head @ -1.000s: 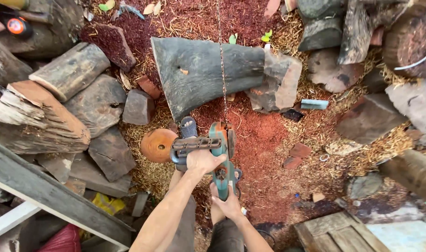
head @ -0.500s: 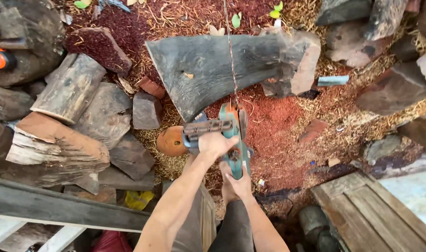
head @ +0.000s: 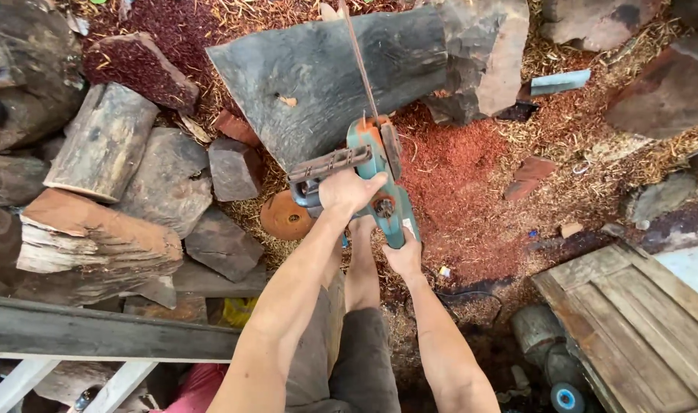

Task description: Cutting and shaping a large block of wood using a handheld chainsaw.

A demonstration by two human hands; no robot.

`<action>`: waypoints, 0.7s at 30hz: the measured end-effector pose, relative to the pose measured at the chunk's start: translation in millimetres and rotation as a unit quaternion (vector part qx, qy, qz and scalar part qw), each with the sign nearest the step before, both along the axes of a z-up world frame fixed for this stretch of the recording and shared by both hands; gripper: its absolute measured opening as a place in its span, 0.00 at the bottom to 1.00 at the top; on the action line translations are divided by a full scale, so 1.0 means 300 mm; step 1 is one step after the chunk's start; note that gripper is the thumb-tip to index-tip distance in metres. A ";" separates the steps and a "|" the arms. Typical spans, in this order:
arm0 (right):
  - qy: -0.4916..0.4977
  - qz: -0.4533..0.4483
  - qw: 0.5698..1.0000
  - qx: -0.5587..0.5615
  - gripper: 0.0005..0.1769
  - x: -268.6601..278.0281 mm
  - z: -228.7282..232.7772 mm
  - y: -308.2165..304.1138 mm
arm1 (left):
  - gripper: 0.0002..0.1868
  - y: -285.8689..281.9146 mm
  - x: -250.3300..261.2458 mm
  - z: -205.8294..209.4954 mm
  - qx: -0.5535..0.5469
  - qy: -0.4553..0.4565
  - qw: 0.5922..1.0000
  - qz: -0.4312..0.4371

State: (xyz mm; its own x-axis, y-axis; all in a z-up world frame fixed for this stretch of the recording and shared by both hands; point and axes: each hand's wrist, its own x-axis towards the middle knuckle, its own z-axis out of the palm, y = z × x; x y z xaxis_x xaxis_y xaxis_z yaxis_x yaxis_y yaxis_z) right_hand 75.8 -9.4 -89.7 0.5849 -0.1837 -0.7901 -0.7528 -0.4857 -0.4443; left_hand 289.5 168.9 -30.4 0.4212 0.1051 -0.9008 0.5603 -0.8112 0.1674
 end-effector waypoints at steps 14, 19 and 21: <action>0.014 0.014 1.000 0.006 0.19 0.084 -0.032 0.024 | 0.42 0.013 0.073 -0.002 0.019 -0.039 0.999 0.020; 0.038 0.000 0.999 0.017 0.22 0.098 -0.021 0.032 | 0.42 0.017 0.076 -0.011 0.018 0.003 1.000 0.005; 0.038 -0.001 0.999 0.023 0.23 0.096 -0.020 0.027 | 0.40 0.014 0.081 -0.006 0.014 0.020 1.000 -0.001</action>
State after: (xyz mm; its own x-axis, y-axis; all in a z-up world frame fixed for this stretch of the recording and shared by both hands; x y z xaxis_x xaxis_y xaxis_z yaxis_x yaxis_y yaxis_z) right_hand 104.5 -1.3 -95.7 0.5228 -0.1472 -0.8397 -0.7856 -0.4655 -0.4075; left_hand 314.0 173.1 -32.3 0.3844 0.1302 -0.9139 0.5649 -0.8162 0.1213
